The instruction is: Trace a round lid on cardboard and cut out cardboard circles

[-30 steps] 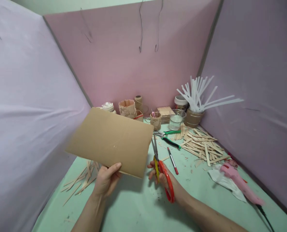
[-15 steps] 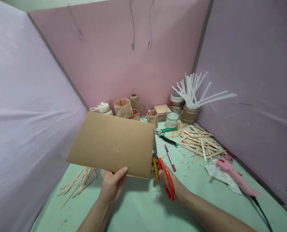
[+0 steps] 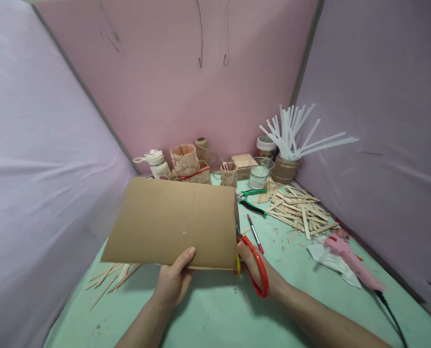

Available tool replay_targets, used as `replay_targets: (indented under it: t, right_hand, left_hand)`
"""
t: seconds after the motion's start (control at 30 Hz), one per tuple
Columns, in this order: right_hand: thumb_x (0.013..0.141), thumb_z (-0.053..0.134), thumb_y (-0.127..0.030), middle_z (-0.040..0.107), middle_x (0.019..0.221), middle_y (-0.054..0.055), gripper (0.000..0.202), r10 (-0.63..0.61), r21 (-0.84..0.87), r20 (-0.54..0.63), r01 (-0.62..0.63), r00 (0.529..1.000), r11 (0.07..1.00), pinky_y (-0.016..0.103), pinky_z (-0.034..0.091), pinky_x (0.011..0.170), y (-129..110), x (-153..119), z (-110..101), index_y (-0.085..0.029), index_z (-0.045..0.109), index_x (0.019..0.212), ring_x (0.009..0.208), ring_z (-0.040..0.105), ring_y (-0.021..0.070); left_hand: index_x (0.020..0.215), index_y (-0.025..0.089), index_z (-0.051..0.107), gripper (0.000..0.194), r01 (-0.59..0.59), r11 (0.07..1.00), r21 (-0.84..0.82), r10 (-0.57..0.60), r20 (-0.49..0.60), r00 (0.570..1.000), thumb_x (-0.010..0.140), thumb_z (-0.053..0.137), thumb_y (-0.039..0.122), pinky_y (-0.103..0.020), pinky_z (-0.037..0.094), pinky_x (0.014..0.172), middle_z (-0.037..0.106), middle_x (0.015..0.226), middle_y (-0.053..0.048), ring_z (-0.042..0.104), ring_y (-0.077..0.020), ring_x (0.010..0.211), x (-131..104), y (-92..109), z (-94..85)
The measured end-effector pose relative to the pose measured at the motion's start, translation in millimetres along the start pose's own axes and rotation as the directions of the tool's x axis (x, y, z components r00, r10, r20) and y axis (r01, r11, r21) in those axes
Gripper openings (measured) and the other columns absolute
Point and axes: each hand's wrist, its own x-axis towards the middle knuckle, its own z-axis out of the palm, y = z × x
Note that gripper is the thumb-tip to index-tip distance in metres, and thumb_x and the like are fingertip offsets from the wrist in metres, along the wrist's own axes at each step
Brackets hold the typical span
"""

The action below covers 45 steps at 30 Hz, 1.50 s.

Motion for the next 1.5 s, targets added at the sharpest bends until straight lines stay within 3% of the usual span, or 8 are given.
replay_targets:
  t: [0.13, 0.33, 0.97, 1.5]
  right_hand:
    - [0.088, 0.026, -0.075, 0.055, 0.056, 0.001, 0.061, 0.071, -0.070, 0.011, -0.070, 0.997, 0.995, 0.031, 0.043, 0.058, 0.0, 1.2, -0.5, -0.022, 0.047, 0.068, 0.055, 0.054, 0.0181]
    - [0.087, 0.020, -0.078, 0.051, 0.047, 0.001, 0.066, 0.049, -0.155, -0.020, -0.051, 0.999, 0.987, 0.031, 0.040, 0.051, 2.9, 1.1, -2.5, -0.023, 0.045, 0.059, 0.047, 0.051, 0.0175]
    - [0.086, 0.025, -0.076, 0.043, 0.041, -0.005, 0.056, 0.116, -0.144, -0.091, -0.128, 0.989, 0.981, 0.027, 0.035, 0.041, 0.3, -1.0, 2.5, -0.025, 0.034, 0.064, 0.038, 0.045, 0.0136]
    - [0.078, 0.017, -0.086, 0.041, 0.037, -0.002, 0.070, 0.139, -0.179, -0.135, -0.162, 0.981, 0.970, 0.027, 0.035, 0.038, -1.4, -0.9, 5.1, -0.025, 0.035, 0.050, 0.035, 0.044, 0.0127]
  left_hand:
    - [0.120, 0.021, 0.063, 0.067, 0.027, 1.000, 0.013, -0.027, 0.001, 1.000, 0.057, 0.085, 0.021, -0.039, 0.059, 0.081, 0.076, 0.095, -0.007, 0.071, -0.0271, 0.092, -2.2, -4.2, 0.4]
    - [0.118, 0.020, 0.063, 0.067, 0.037, 0.999, -0.023, -0.037, -0.006, 0.999, 0.055, 0.087, 0.020, -0.038, 0.059, 0.081, 0.075, 0.097, -0.007, 0.071, -0.0272, 0.093, -3.0, -3.6, 1.0]
    - [0.126, 0.017, 0.057, 0.073, 0.037, 0.998, -0.059, -0.037, -0.006, 0.999, 0.059, 0.086, 0.017, -0.035, 0.059, 0.081, 0.075, 0.100, -0.008, 0.071, -0.0259, 0.094, -5.2, -4.6, 2.9]
    - [0.126, 0.017, 0.057, 0.077, 0.054, 0.994, -0.098, -0.057, -0.027, 0.998, 0.056, 0.087, 0.015, -0.027, 0.060, 0.072, 0.075, 0.099, -0.008, 0.072, -0.0217, 0.088, -7.4, -5.7, 4.5]
